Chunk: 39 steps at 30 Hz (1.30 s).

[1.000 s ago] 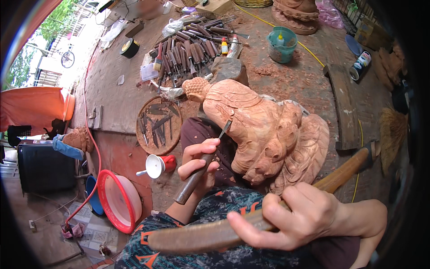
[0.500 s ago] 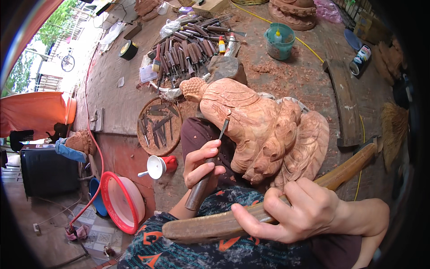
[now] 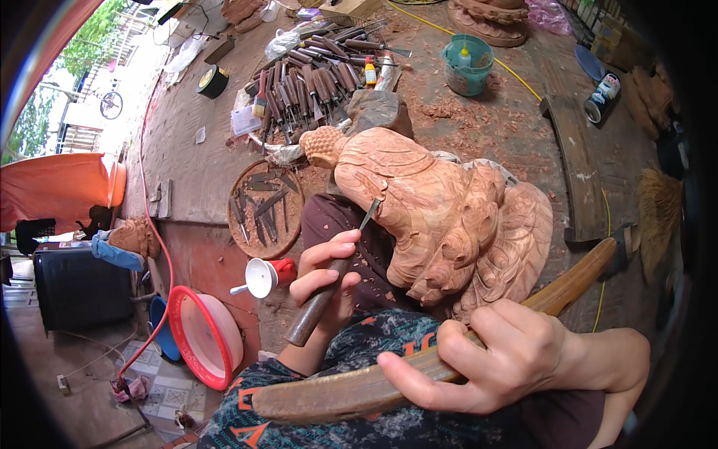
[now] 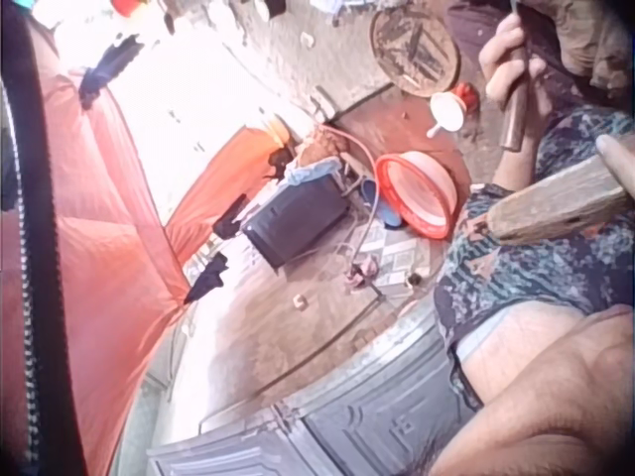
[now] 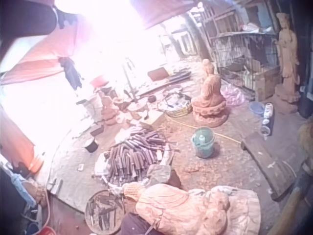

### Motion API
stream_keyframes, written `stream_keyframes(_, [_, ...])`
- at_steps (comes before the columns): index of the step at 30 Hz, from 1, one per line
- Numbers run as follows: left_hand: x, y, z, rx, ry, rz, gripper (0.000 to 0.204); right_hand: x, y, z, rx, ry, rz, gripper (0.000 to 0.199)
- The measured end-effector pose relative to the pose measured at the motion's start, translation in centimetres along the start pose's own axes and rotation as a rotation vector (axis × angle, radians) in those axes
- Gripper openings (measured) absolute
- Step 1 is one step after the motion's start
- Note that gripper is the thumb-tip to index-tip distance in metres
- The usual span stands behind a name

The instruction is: The person carves a wooden Buddha statue using a chisel and a wooden mallet. They hold the chisel against the wood and strike it with the mallet to shape the figure. The person occasionally switches chisels from a nearby collection.

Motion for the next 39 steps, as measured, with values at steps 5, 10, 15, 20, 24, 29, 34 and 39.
stream_keyframes(5, [0.7,0.6,-0.1,-0.018,-0.013,0.041,0.029,0.1,-0.5,0.3,0.018,-0.044,-0.067,0.045])
stream_keyframes(10, [0.7,0.6,0.3,-0.058,0.025,0.018,0.028,0.6,-0.3,0.3,-0.192,0.015,0.050,0.038])
stream_keyframes(15, [0.6,0.0,0.7,-0.088,0.018,0.043,0.027,2.6,-1.4,0.6,-0.251,-0.057,0.115,0.042])
stream_keyframes(20, [0.5,-0.4,1.3,-0.143,0.017,0.091,0.026,2.5,-1.5,1.1,-0.180,-0.082,0.043,0.040])
stream_keyframes(24, [0.6,-0.5,1.5,-0.104,0.028,0.080,0.024,3.2,-0.4,0.9,-0.298,-0.002,0.123,0.042])
stream_keyframes(29, [1.2,-0.7,1.2,-0.053,0.034,0.150,0.028,1.7,0.3,0.7,-0.211,0.055,0.117,0.038])
stream_keyframes(34, [2.0,-2.3,-0.1,-0.124,0.085,-0.282,0.031,1.0,0.7,-0.4,-0.101,0.086,0.086,0.033])
stream_keyframes(39, [1.1,-1.5,0.7,-0.045,-0.107,-0.070,0.030,0.4,0.5,-0.2,-0.019,0.056,0.044,0.032])
Point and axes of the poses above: each hand's wrist, its own x-axis towards the middle knuckle, its own y-axis out of the palm, z = x × y, the point moved 6 cm from there along x, towards the middle knuckle, and after that the axes turned 5 degrees about z, right-handed, at the moved point
